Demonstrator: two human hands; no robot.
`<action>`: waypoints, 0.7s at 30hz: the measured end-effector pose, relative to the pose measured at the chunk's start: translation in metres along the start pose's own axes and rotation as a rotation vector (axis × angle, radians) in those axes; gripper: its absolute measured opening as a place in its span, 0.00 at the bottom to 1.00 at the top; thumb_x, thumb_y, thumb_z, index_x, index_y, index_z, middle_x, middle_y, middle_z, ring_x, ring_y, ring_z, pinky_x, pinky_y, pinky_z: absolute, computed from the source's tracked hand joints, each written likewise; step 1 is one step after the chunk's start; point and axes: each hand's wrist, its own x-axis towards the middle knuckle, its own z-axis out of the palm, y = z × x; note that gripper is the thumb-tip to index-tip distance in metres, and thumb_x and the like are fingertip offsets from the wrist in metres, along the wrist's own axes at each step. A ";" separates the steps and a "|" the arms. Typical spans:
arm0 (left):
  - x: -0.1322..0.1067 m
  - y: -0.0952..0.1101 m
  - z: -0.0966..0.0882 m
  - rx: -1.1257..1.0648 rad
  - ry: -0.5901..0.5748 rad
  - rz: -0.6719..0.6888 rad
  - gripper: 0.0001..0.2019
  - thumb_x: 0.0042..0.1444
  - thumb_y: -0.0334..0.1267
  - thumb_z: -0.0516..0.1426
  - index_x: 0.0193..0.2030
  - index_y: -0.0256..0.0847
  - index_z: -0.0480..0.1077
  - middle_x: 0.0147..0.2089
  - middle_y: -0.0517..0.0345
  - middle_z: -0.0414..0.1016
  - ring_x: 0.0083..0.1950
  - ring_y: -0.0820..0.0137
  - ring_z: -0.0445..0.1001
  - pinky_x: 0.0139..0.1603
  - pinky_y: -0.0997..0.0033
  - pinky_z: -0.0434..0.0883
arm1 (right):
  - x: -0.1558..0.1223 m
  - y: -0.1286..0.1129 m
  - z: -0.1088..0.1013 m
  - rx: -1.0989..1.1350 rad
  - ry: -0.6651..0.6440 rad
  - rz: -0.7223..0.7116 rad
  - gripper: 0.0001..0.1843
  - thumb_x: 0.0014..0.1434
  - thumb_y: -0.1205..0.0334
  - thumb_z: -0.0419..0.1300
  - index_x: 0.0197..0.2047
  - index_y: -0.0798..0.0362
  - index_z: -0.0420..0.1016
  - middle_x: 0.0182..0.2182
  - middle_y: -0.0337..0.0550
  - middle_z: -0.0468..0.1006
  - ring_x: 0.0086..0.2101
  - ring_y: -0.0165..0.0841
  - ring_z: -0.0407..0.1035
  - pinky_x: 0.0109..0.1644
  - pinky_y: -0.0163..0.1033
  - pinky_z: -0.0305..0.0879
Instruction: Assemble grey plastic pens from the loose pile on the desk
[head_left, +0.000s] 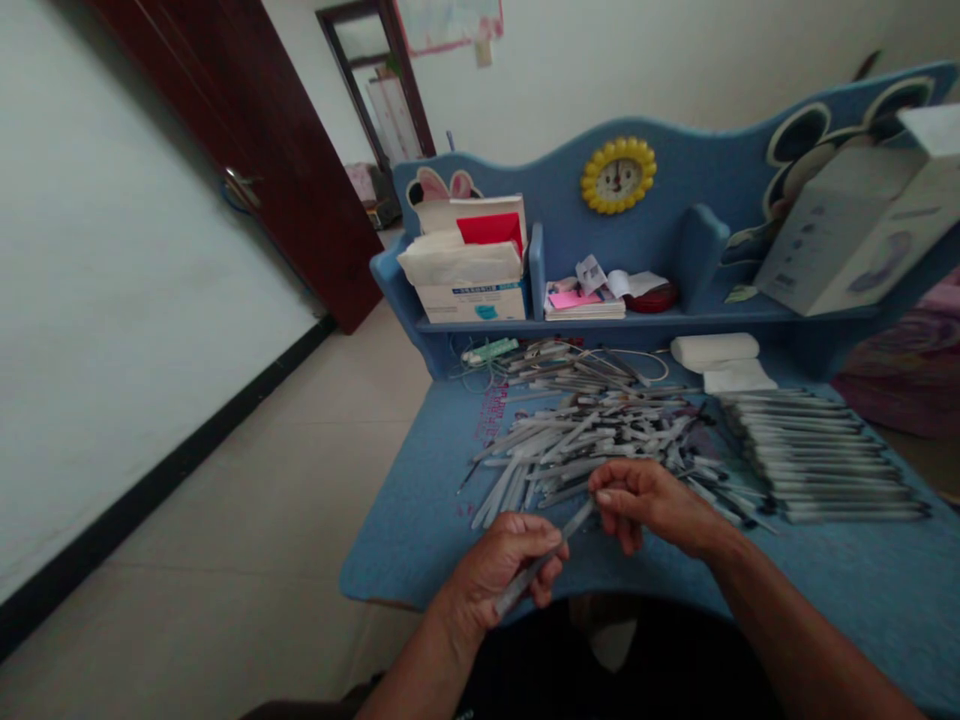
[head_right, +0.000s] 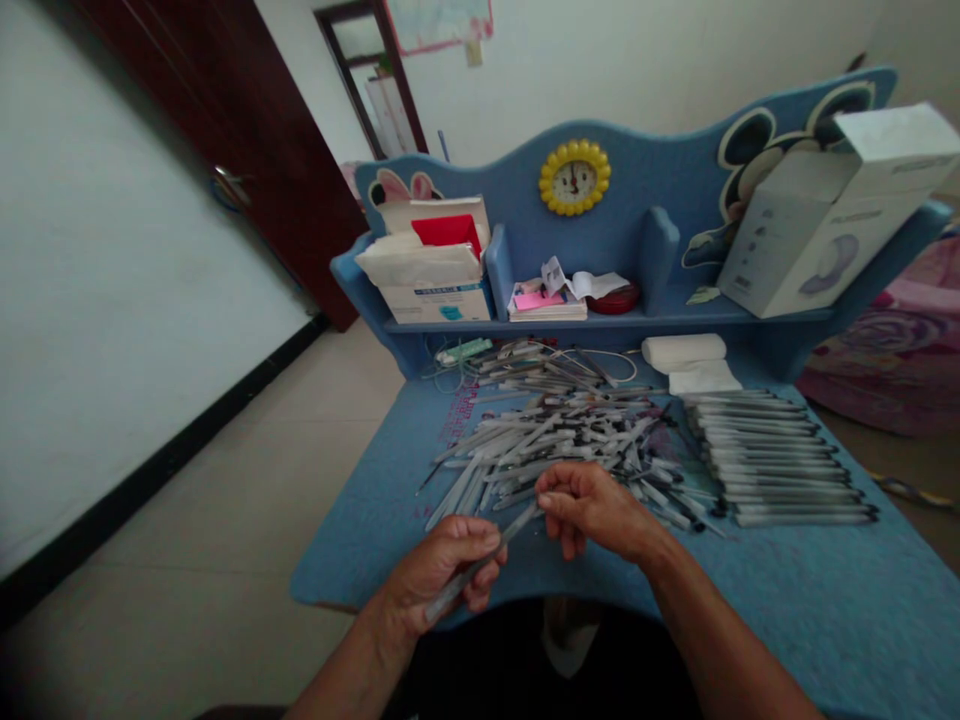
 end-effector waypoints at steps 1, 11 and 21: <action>0.000 0.000 0.000 0.001 0.001 -0.002 0.10 0.46 0.38 0.59 0.25 0.31 0.70 0.15 0.61 0.65 0.12 0.79 0.61 0.14 0.80 0.61 | 0.000 0.000 0.000 -0.020 0.007 0.009 0.17 0.54 0.48 0.56 0.35 0.55 0.65 0.19 0.34 0.72 0.13 0.24 0.65 0.15 0.27 0.57; -0.002 -0.004 -0.002 0.002 0.005 -0.015 0.10 0.46 0.38 0.59 0.24 0.31 0.69 0.15 0.60 0.65 0.12 0.79 0.61 0.14 0.80 0.60 | 0.001 0.007 -0.001 0.069 -0.087 0.033 0.18 0.53 0.49 0.57 0.37 0.55 0.64 0.22 0.36 0.75 0.16 0.27 0.69 0.16 0.28 0.59; -0.002 -0.007 -0.004 -0.016 -0.042 -0.024 0.09 0.46 0.38 0.59 0.25 0.31 0.70 0.15 0.60 0.66 0.12 0.79 0.61 0.14 0.80 0.62 | 0.002 0.010 -0.004 0.151 -0.131 0.015 0.16 0.53 0.50 0.59 0.32 0.56 0.64 0.20 0.39 0.76 0.16 0.29 0.70 0.16 0.28 0.59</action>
